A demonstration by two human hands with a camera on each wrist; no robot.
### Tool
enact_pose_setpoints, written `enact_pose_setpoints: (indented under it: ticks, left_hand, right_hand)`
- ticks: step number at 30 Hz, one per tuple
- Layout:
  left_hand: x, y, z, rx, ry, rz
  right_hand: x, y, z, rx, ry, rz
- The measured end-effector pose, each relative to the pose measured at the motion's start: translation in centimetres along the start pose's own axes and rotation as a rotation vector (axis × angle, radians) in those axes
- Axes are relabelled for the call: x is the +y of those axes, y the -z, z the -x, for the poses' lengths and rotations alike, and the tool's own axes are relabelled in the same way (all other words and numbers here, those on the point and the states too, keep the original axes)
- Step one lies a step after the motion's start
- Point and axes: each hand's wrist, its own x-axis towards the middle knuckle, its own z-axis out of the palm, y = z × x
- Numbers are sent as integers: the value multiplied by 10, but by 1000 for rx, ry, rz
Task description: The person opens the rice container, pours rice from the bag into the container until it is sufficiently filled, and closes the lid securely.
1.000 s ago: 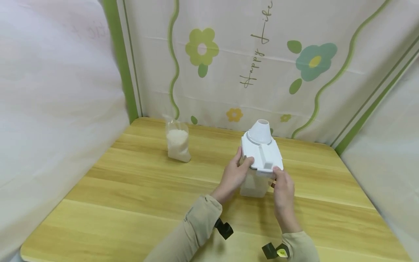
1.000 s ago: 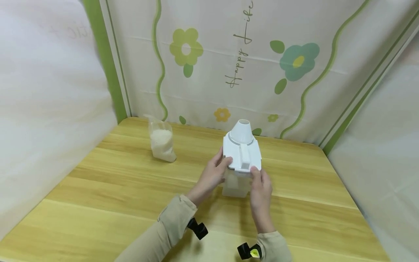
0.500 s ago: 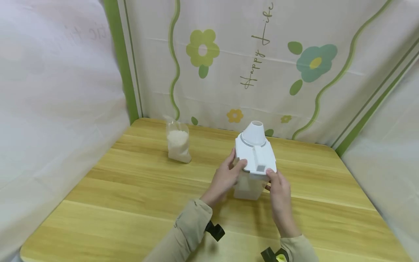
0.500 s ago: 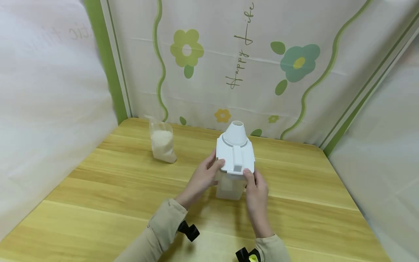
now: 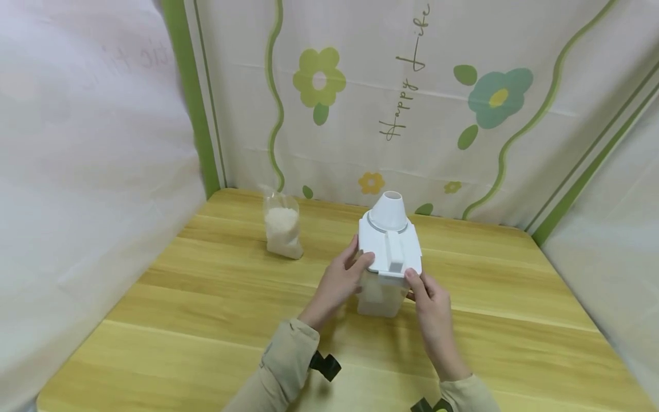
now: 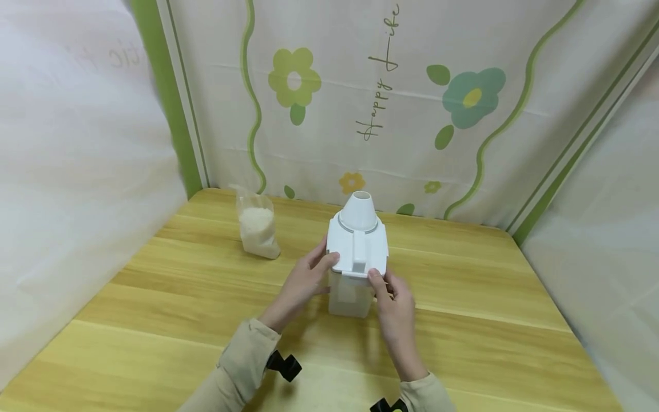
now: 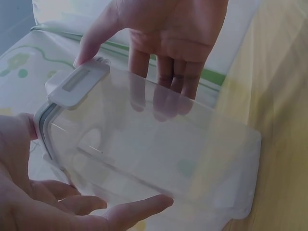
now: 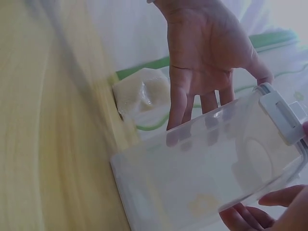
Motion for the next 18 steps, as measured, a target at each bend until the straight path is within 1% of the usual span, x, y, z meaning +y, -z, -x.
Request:
enact_pose_setpoints:
  ticks: [3,12,18]
  left_hand:
    - [0,4,1,1,-2,-6]
    - [-1,15,2,-27,-2,5]
    - [-2,19,2,-39,-12,-9]
  right_hand:
    - [0,-2,0,-13,13,-14]
    - [2,-7,2,-29,39,-71]
    - [4,-9,2,-20,23,-115]
